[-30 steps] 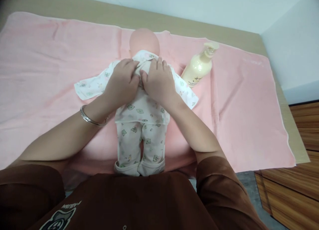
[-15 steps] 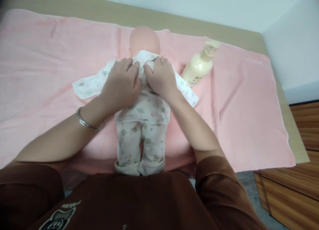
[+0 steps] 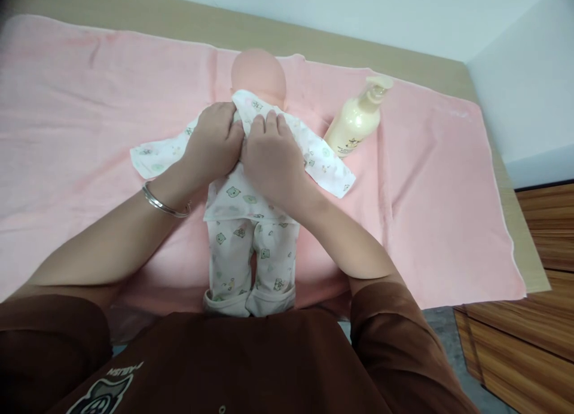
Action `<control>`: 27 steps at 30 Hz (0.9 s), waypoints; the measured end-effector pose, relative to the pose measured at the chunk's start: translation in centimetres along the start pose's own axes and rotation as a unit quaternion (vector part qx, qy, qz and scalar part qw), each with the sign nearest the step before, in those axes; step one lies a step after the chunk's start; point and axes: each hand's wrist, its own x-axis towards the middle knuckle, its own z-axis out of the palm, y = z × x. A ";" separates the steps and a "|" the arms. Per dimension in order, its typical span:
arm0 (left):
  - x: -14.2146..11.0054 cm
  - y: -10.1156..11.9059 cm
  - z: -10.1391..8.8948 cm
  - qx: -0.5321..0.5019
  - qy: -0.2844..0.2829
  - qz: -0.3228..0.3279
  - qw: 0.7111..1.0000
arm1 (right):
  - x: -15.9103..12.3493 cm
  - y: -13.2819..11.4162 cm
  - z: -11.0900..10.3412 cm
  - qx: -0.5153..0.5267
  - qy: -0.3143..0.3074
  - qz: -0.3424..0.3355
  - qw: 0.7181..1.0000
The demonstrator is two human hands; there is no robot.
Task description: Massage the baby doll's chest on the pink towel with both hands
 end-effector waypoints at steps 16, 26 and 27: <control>0.6 -0.2 -0.4 -0.017 -0.007 -0.014 1.000 | 0.3 1.3 0.6 -0.027 0.018 -0.004 0.999; 0.6 -1.4 1.8 -0.018 0.001 -0.073 0.997 | 2.0 1.1 -0.2 -0.051 0.014 0.041 0.998; 0.7 -1.2 1.7 -0.013 -0.004 -0.092 0.996 | 2.4 1.4 -0.2 -0.047 0.009 0.056 0.997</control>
